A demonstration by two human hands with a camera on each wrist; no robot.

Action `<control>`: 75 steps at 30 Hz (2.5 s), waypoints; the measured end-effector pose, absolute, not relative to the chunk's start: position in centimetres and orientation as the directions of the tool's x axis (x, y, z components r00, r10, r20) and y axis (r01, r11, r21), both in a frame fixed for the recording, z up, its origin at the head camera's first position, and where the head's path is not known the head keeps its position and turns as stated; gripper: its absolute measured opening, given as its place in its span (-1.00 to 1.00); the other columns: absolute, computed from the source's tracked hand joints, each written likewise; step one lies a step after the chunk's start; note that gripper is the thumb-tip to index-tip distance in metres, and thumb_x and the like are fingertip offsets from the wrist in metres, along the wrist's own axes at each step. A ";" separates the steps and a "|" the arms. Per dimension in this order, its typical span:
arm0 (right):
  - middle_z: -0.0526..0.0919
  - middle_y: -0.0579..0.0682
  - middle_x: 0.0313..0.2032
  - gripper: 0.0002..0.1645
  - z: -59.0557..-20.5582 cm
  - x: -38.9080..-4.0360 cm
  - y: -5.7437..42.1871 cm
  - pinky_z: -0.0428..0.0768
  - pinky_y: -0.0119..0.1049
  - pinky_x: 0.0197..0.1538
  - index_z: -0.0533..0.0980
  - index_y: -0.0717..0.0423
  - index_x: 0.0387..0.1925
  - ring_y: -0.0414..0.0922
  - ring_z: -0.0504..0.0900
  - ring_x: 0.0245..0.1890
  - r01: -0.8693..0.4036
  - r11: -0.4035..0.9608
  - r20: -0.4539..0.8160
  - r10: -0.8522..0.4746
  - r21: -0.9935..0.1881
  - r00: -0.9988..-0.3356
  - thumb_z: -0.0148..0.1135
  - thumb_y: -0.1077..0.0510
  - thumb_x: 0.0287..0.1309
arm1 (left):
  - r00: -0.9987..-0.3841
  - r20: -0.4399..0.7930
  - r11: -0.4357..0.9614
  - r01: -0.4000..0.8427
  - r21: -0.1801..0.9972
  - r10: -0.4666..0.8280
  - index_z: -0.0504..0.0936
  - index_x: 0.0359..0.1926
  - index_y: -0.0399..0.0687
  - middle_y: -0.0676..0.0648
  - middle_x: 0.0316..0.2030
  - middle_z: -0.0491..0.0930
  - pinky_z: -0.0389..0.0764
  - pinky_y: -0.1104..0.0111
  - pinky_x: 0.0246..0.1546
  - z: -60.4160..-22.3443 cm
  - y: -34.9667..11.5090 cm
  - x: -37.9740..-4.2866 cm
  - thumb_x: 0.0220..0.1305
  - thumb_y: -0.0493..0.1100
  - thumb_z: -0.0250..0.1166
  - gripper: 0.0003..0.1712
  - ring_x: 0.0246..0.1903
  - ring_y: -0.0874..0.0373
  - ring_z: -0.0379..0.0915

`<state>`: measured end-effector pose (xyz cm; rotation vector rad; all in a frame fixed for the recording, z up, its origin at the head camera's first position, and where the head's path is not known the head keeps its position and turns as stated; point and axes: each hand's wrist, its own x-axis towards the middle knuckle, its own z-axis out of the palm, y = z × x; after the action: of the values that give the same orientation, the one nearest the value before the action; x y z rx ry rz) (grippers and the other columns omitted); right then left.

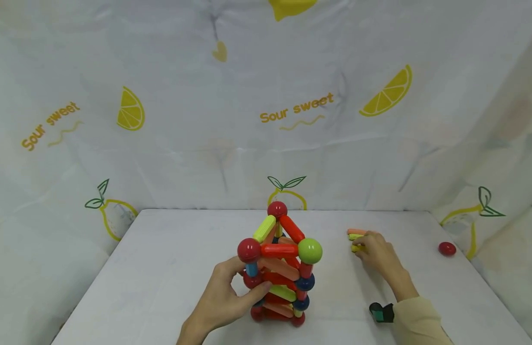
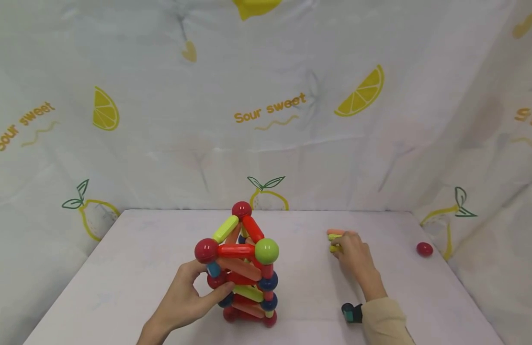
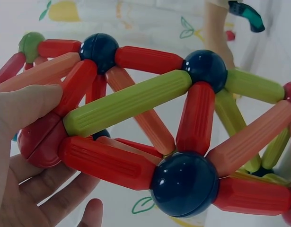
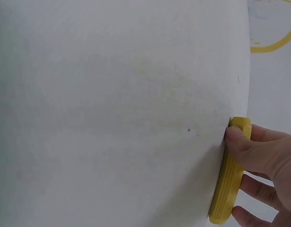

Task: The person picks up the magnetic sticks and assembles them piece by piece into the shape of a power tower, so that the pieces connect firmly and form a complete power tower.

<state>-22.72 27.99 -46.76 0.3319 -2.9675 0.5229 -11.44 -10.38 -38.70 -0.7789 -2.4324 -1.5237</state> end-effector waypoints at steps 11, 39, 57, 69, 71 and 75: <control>0.76 0.09 -0.17 -0.69 -34.5 -19.9 21.0 0.73 -0.26 0.02 0.58 0.23 0.04 -0.08 0.75 -0.12 -0.515 0.616 0.542 -0.165 -0.596 -0.824 0.35 0.32 0.26 | -0.852 0.402 0.339 0.507 0.792 0.336 0.60 0.16 0.29 0.22 -0.07 0.75 0.64 0.37 -0.07 -38.8 -10.2 -11.4 0.22 -0.08 0.50 -0.50 -0.12 0.30 0.63; 0.74 0.18 -0.02 -0.49 -26.7 -17.2 13.3 0.64 -0.52 0.10 0.51 0.18 0.28 -0.31 0.68 0.05 -0.749 0.264 0.706 -0.252 -0.607 -0.661 0.27 0.36 0.30 | -0.831 0.439 0.325 0.543 0.774 0.342 0.60 0.18 0.26 0.18 -0.05 0.76 0.65 0.34 -0.07 -38.9 -10.2 -11.5 0.24 -0.08 0.48 -0.51 -0.11 0.29 0.64; 0.61 0.48 0.07 -0.64 -42.8 -23.4 27.1 0.54 0.36 0.10 0.62 0.39 0.05 0.46 0.54 0.12 -0.168 0.870 0.157 -0.106 -0.464 -0.982 0.25 0.33 0.24 | -0.817 0.442 0.306 0.556 0.773 0.370 0.63 0.05 0.26 0.16 -0.30 0.69 0.59 0.45 -0.40 -38.8 -10.7 -11.5 0.19 -0.11 0.52 -0.58 -0.36 0.34 0.50; 0.58 0.45 -0.03 -0.50 -46.1 -23.3 28.5 0.60 0.27 -0.02 0.54 0.43 0.17 0.36 0.60 -0.04 -0.149 0.892 0.092 -0.121 -0.426 -0.988 0.27 0.42 0.16 | -0.770 0.281 0.185 0.456 0.871 0.573 0.04 0.58 0.22 -0.08 0.30 0.32 0.67 0.15 0.06 -39.4 -12.3 -12.7 0.04 0.24 0.53 0.20 0.21 0.13 0.39; 0.58 0.41 -0.09 -0.49 -46.3 -23.3 28.5 0.62 0.21 -0.11 0.55 0.44 0.16 0.27 0.61 -0.14 -0.151 0.898 0.100 -0.120 -0.413 -0.988 0.31 0.43 0.13 | -0.725 0.282 0.170 0.482 0.860 0.629 -0.09 0.63 0.23 -0.08 0.47 0.18 0.57 -0.03 0.24 -40.0 -12.6 -13.5 0.06 0.38 0.45 0.28 0.41 0.05 0.18; 0.61 0.38 -0.11 -0.52 -46.7 -23.3 28.4 0.63 0.18 -0.20 0.59 0.41 0.12 0.25 0.62 -0.16 -0.139 0.910 0.094 -0.111 -0.390 -0.989 0.38 0.41 0.11 | -0.640 0.266 0.048 0.429 0.902 0.721 -0.14 0.64 0.17 -0.13 0.59 0.02 0.43 -0.15 0.38 -40.6 -12.7 -14.9 0.13 0.43 0.36 0.27 0.53 -0.02 0.10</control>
<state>-23.28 28.41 -46.71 0.1969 -3.0016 0.6211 -14.91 -12.72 -40.56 -1.3863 -2.4435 -1.9207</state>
